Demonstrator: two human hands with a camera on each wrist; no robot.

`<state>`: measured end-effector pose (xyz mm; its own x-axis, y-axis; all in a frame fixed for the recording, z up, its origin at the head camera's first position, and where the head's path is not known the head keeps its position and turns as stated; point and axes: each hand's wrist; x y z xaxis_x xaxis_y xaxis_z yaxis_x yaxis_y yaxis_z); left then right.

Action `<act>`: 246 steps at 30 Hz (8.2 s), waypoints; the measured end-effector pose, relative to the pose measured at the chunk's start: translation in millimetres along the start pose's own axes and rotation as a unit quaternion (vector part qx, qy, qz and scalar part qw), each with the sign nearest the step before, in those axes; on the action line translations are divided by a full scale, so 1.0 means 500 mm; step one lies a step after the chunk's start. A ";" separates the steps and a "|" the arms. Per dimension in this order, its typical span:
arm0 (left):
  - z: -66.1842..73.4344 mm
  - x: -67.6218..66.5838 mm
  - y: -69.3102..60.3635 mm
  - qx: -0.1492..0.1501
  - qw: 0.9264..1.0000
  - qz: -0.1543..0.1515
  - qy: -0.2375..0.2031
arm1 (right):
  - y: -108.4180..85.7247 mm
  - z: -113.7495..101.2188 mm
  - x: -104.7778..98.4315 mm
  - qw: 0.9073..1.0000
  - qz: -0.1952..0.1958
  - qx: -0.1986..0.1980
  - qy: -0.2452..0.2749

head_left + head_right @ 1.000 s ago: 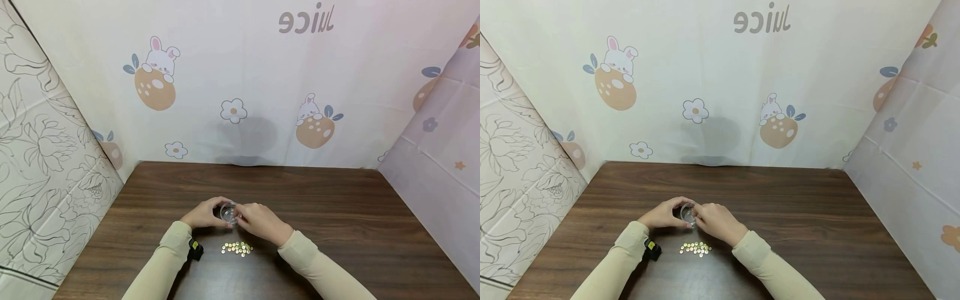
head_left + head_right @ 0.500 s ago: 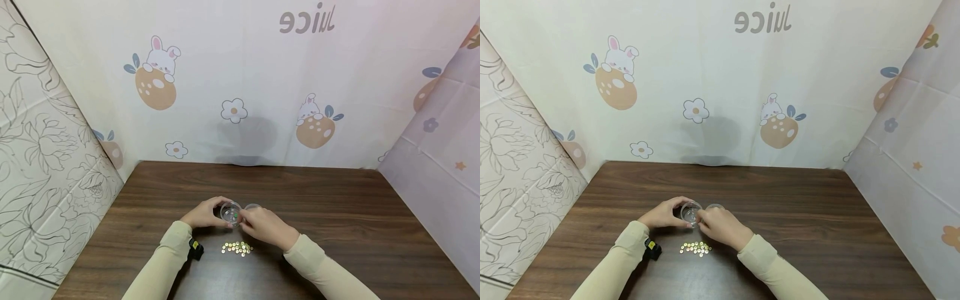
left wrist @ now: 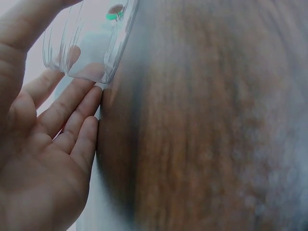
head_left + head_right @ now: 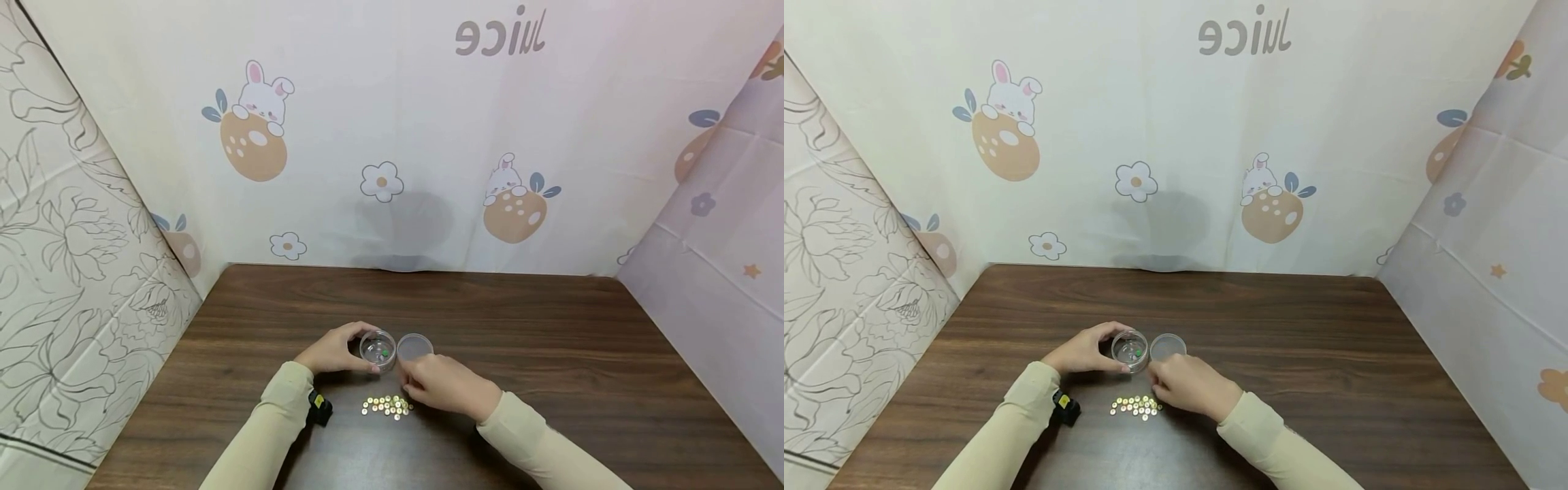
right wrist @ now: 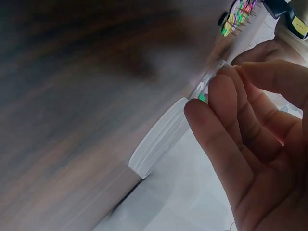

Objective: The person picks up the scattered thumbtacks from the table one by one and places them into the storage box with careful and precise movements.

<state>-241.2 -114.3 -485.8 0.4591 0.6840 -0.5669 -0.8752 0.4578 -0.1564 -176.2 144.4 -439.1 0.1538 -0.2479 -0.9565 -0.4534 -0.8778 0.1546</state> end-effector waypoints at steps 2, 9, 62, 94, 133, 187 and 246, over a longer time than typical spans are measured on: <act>0.000 0.000 0.000 -0.003 1.000 0.001 0.001 | -0.007 -0.005 -0.001 1.000 -0.007 -0.001 0.007; -0.001 0.001 0.000 -0.006 1.000 0.003 0.006 | -0.029 -0.016 0.002 1.000 -0.023 -0.001 0.021; -0.008 0.003 0.000 -0.002 1.000 -0.003 -0.001 | -0.025 -0.002 0.017 1.000 -0.007 -0.002 0.007; 0.000 0.000 -0.003 -0.013 1.000 -0.013 -0.004 | 0.047 0.023 0.023 0.990 0.138 0.020 -0.002; -0.001 -0.003 -0.004 -0.018 1.000 -0.016 -0.004 | 0.087 0.018 0.014 0.996 0.090 0.025 0.017; 0.001 0.001 -0.003 -0.015 1.000 -0.004 0.002 | -0.026 -0.029 0.028 1.000 0.013 -0.014 -0.004; -0.001 0.000 -0.002 -0.005 1.000 -0.007 -0.001 | 0.009 -0.011 0.017 0.997 0.057 -0.007 0.048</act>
<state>-240.6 -115.2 -485.9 0.4716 0.6789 -0.5628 -0.8703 0.4613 -0.1728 -172.2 136.2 -445.3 0.1862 -0.3836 -0.9045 -0.4607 -0.8472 0.2645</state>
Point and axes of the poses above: each hand's wrist, its own y-axis towards the middle knuckle, its own x-axis out of the palm, z = x × y, and after that the axes turned 14 degrees about -x, right-handed
